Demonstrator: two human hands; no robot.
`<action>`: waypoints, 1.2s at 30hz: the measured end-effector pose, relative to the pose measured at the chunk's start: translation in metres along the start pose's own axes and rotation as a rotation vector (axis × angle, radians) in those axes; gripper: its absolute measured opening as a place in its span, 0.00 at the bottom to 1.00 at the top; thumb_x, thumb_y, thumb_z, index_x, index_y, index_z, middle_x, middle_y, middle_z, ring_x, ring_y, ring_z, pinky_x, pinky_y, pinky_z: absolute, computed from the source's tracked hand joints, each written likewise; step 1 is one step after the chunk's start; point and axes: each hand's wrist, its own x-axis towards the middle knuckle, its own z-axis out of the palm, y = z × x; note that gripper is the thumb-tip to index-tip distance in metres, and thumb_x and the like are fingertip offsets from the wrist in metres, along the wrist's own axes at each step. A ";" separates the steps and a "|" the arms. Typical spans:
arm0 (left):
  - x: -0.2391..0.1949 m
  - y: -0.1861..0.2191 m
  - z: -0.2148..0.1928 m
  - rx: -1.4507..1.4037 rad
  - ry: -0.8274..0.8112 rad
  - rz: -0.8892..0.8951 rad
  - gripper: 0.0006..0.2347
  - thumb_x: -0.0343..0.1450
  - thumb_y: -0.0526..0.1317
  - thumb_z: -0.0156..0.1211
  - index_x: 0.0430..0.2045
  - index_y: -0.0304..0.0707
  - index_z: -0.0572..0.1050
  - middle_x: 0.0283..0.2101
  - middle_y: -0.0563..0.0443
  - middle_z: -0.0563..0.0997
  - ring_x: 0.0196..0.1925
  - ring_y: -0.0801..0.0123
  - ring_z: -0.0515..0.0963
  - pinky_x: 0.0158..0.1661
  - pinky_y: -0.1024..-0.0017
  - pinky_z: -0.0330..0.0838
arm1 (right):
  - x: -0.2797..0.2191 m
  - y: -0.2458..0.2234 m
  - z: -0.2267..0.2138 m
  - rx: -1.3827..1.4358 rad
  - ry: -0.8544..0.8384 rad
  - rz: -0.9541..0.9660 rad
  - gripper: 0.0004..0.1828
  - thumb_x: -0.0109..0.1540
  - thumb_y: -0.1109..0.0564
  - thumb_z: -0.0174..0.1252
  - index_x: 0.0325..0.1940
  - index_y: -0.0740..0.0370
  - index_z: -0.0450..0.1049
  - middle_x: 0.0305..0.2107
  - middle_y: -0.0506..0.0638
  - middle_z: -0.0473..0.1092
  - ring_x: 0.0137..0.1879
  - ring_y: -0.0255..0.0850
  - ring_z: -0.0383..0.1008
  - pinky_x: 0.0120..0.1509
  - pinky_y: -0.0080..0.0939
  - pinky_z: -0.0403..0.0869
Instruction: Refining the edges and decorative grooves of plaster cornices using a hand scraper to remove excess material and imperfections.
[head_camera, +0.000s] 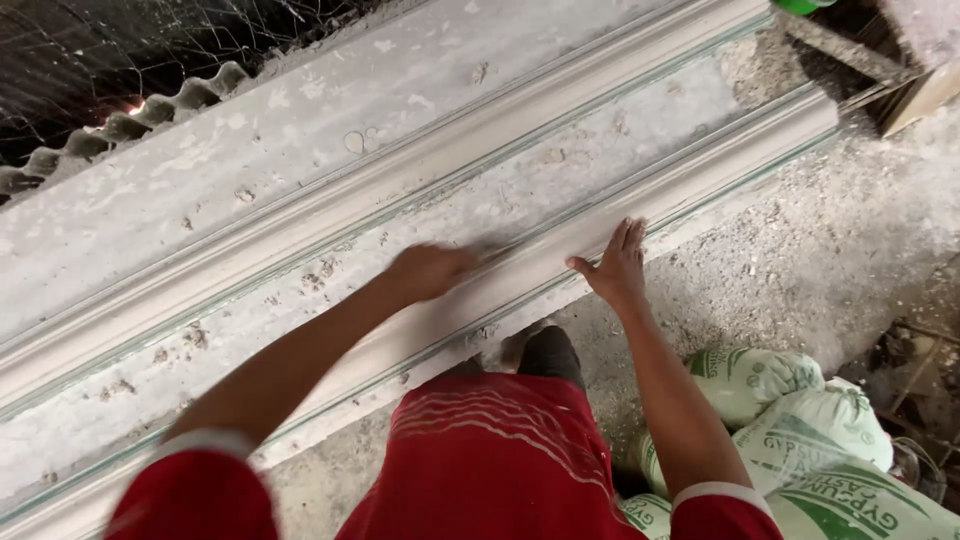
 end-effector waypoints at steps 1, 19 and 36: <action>-0.038 -0.015 0.004 -0.001 -0.009 -0.009 0.13 0.78 0.57 0.44 0.51 0.63 0.73 0.50 0.60 0.82 0.49 0.51 0.83 0.52 0.49 0.75 | 0.001 0.001 0.001 0.005 -0.012 -0.002 0.73 0.55 0.21 0.58 0.79 0.76 0.33 0.74 0.78 0.33 0.82 0.67 0.32 0.81 0.63 0.50; 0.273 0.158 0.007 -0.277 0.314 -0.139 0.17 0.77 0.44 0.50 0.62 0.54 0.72 0.53 0.45 0.83 0.51 0.43 0.84 0.51 0.43 0.78 | 0.018 0.020 -0.026 -0.025 -0.130 -0.125 0.66 0.60 0.25 0.58 0.78 0.77 0.37 0.73 0.80 0.35 0.80 0.69 0.38 0.80 0.67 0.47; -0.004 0.052 0.041 0.793 0.248 0.023 0.28 0.70 0.36 0.58 0.66 0.67 0.61 0.70 0.66 0.66 0.30 0.69 0.83 0.27 0.76 0.87 | 0.192 0.199 -0.172 -0.052 -0.058 -0.019 0.68 0.58 0.30 0.62 0.81 0.72 0.32 0.74 0.78 0.31 0.80 0.72 0.32 0.82 0.68 0.46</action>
